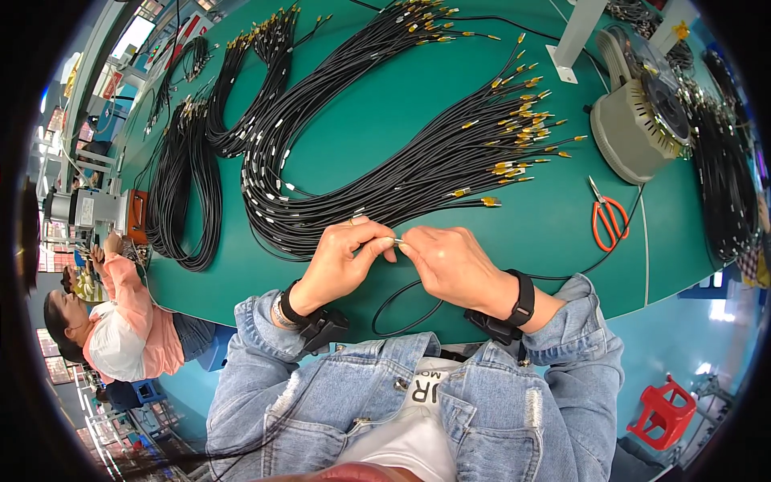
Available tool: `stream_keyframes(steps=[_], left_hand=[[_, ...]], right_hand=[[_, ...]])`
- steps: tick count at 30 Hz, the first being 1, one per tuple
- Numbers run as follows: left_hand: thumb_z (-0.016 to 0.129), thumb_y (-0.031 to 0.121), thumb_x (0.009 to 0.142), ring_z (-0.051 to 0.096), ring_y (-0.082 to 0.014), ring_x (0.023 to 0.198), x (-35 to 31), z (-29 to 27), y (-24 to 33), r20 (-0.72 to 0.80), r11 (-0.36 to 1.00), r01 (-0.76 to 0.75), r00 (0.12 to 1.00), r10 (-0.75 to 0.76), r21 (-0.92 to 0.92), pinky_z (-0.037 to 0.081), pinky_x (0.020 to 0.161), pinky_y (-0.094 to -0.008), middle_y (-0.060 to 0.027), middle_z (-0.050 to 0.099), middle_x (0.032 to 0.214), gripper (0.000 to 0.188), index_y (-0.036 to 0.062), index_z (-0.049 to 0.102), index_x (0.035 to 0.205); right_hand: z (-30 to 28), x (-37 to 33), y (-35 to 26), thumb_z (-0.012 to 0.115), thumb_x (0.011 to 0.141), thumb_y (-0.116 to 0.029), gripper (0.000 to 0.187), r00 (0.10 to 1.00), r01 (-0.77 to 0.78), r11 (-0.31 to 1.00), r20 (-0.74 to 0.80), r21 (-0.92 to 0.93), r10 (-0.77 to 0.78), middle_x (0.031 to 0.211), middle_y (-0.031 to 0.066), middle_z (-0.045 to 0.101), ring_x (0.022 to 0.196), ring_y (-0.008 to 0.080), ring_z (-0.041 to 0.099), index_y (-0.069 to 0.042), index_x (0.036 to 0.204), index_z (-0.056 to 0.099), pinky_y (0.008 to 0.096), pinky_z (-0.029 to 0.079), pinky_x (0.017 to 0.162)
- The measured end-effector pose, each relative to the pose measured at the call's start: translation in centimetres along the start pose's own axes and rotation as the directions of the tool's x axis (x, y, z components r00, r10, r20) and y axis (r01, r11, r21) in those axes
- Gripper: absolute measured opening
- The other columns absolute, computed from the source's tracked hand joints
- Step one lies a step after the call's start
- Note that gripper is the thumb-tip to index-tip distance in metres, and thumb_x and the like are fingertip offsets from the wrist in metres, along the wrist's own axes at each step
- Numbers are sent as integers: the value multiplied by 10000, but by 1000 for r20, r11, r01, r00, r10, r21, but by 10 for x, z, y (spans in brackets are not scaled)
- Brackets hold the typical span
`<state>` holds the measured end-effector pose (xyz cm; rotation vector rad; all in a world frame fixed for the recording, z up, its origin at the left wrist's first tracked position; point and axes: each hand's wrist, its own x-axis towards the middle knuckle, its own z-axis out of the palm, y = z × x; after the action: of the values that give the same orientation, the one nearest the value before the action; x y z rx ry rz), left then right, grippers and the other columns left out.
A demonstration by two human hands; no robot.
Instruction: The person is manually attaching connectors or sleeves to electronic wires in an assembly line.
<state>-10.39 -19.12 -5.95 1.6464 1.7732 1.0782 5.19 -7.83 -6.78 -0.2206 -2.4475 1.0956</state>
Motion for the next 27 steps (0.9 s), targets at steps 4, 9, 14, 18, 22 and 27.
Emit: stream_keyframes(steps=[4,9,14,18,22,27], left_hand=[[564,75,862,578,-187,644,5,-4,-2,0,997,-35,999,35,-72,444,578,-297,-41,653,694,98,2,626,841],[531,104,884,571,-237,640,6,-10,5,80,994,85,994,-78,-76,448,574,-334,-48,637,661,140,8,610,819],[524,100,897,587,-155,634,3,-6,4,117,985,151,983,-140,-87,450,582,-277,-42,657,695,155,-2,617,825],[527,94,893,598,-159,639,2,-1,0,85,987,133,988,-126,-87,449,581,-272,-43,655,689,151,-6,616,824],[528,93,891,603,-165,643,1,2,-2,78,992,104,992,-98,-74,456,590,-275,-46,656,690,150,-8,617,824],[523,90,894,600,-165,644,3,-3,0,107,990,121,988,-113,-75,470,609,-277,-56,650,681,154,-14,608,817]], right_hand=[[-2,0,1,554,840,-45,88,999,-40,999,11,20,39,623,140,503,545,318,517,-1,769,527,389,388,488],[-3,1,3,519,864,-93,165,994,-104,988,37,114,101,606,155,515,553,350,521,-7,726,489,416,388,488],[-4,2,2,521,861,-95,178,988,-138,980,82,147,127,601,163,506,550,351,514,2,715,491,416,380,488],[-2,0,4,522,861,-97,180,989,-131,982,93,137,119,595,165,497,550,355,509,5,716,492,419,379,490],[1,0,6,523,862,-100,181,989,-121,984,94,128,110,590,164,490,549,357,505,7,719,493,423,377,491],[1,1,6,520,869,-107,193,992,-98,988,89,118,88,595,168,495,546,368,498,4,714,489,428,376,489]])
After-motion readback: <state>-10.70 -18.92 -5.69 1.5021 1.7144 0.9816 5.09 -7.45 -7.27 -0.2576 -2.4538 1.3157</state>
